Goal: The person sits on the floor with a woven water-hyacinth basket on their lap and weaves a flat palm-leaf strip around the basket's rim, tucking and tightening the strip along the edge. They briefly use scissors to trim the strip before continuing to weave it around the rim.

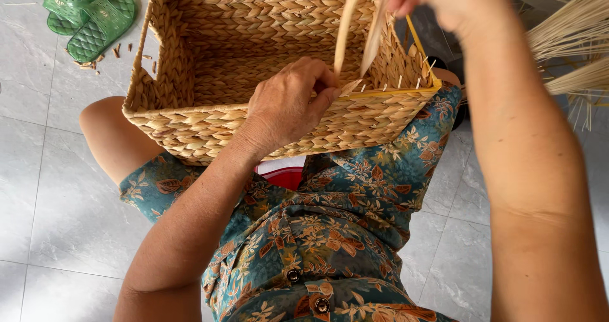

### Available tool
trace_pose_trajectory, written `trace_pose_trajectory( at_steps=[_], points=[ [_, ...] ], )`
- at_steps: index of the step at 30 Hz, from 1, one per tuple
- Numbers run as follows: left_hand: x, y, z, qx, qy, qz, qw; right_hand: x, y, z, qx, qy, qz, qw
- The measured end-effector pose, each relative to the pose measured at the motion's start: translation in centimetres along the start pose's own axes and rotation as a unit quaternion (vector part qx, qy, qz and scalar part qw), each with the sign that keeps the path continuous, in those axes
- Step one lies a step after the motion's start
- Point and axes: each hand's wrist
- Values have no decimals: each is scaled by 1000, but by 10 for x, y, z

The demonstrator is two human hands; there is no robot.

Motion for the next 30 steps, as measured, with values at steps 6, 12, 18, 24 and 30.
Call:
trace_pose_trajectory(
  at_steps=[6,12,18,24,30],
  points=[
    [-2,5,-4,-23,-33,51,998,8,-52,-12,10,5,123,992],
    [-9,4,-2,12,-9,98,995,10,-53,-3,-24,6,105,994],
    [-6,-3,0,8,-17,142,990,14,-61,-6,-16,11,101,995],
    [9,1,2,8,-32,93,995,19,-74,-5,31,-21,96,995],
    [18,9,6,35,-66,-51,996,38,-81,-25,90,-51,39,994]
  ],
)
Point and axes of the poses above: each hand's wrist, its own z-axis towards the middle knuckle, its own y-axis out of the back of the hand, x = y × z, and after that the axes turned 7 degrees about y, right-handed
